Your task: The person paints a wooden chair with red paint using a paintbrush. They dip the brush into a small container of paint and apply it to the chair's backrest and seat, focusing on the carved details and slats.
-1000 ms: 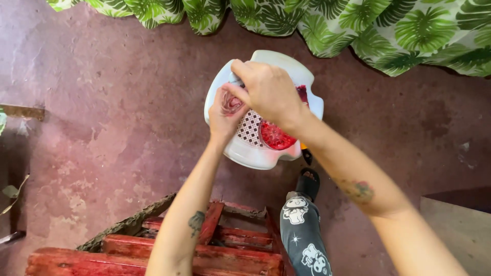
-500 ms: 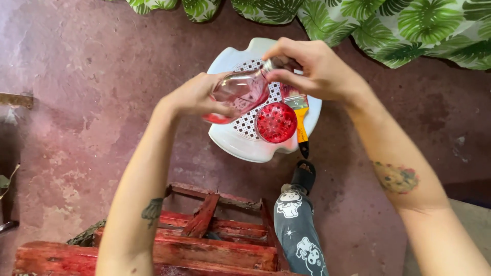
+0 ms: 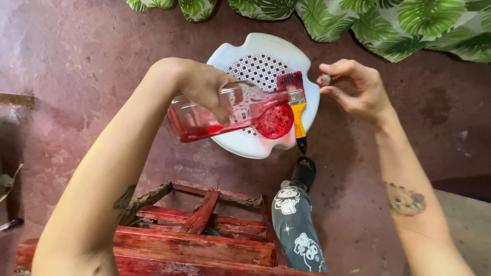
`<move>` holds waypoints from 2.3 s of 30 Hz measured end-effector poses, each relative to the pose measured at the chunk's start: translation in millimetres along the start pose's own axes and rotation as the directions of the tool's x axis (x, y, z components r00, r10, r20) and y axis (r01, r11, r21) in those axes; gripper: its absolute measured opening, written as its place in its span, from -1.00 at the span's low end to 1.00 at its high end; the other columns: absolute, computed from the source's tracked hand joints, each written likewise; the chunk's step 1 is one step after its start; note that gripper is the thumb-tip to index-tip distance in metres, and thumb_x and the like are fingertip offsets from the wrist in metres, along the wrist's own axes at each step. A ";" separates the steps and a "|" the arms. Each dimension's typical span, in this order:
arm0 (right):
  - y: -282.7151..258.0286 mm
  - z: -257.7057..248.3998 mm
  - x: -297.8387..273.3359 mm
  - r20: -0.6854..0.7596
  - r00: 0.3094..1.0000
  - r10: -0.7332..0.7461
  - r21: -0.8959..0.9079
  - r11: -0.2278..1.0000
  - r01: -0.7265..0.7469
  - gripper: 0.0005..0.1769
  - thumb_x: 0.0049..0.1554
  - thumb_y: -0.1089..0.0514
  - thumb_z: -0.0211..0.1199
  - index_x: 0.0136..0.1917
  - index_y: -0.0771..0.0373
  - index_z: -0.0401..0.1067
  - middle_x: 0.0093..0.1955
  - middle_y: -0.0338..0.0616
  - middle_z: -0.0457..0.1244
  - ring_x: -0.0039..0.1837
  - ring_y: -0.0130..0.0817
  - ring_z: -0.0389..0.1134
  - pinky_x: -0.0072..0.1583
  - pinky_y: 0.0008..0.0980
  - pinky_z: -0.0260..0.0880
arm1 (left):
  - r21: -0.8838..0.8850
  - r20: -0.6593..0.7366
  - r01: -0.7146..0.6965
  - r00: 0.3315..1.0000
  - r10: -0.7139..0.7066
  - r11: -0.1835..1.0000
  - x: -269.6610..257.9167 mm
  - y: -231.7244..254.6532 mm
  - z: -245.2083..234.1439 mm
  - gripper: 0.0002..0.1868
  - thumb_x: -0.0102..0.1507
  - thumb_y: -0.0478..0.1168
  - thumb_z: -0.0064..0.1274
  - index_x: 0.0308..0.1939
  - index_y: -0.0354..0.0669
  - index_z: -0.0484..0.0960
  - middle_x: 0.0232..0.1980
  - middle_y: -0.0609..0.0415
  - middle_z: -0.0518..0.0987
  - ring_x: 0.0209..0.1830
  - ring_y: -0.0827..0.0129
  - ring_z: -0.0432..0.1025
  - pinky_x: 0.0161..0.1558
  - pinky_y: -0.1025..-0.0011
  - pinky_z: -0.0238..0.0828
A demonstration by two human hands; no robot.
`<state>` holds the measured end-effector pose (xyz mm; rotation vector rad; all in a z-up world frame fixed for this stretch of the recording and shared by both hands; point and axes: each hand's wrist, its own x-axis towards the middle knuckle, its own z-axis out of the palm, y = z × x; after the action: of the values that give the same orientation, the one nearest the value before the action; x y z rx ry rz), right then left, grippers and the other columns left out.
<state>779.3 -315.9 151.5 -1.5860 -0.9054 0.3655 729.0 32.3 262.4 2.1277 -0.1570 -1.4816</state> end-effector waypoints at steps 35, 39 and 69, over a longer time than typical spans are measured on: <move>-32.2 75.3 -53.3 -0.252 0.883 0.396 -0.056 0.905 -0.422 -0.64 0.10 0.18 0.47 0.09 0.25 0.39 -0.32 -0.43 0.13 -0.29 -0.70 0.04 -0.24 -0.61 0.07 | 0.949 -0.237 0.286 0.924 -0.299 0.134 72.8 134.0 63.3 -0.55 0.07 0.11 0.34 -0.10 -0.06 0.76 -0.24 0.05 0.70 -0.35 0.30 0.53 -0.30 0.18 0.44; -35.9 73.5 -55.9 -0.265 0.860 0.436 -0.041 0.886 -0.462 -0.65 0.10 0.18 0.45 0.09 0.25 0.39 -0.33 -0.43 0.13 -0.30 -0.70 0.03 -0.26 -0.61 0.05 | 0.953 -0.254 0.289 0.926 -0.281 0.093 79.2 138.1 66.6 -0.57 0.09 0.10 0.32 -0.09 -0.06 0.77 -0.24 0.06 0.71 -0.36 0.28 0.55 -0.31 0.15 0.45; -35.2 66.7 -71.7 -0.316 0.809 0.495 0.057 0.861 -0.505 -0.71 0.13 0.15 0.43 -0.06 0.28 0.34 -0.32 -0.48 0.14 -0.26 -0.74 0.03 -0.23 -0.64 0.06 | 0.946 -0.258 0.298 0.930 -0.262 0.125 89.1 153.6 65.3 -0.57 0.07 0.17 0.33 -0.15 0.03 0.75 -0.35 0.22 0.62 -0.42 0.43 0.47 -0.35 0.25 0.40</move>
<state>675.4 -321.9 150.7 -1.8390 -0.2263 0.4446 736.3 -156.1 246.5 3.3803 -1.0443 -1.7923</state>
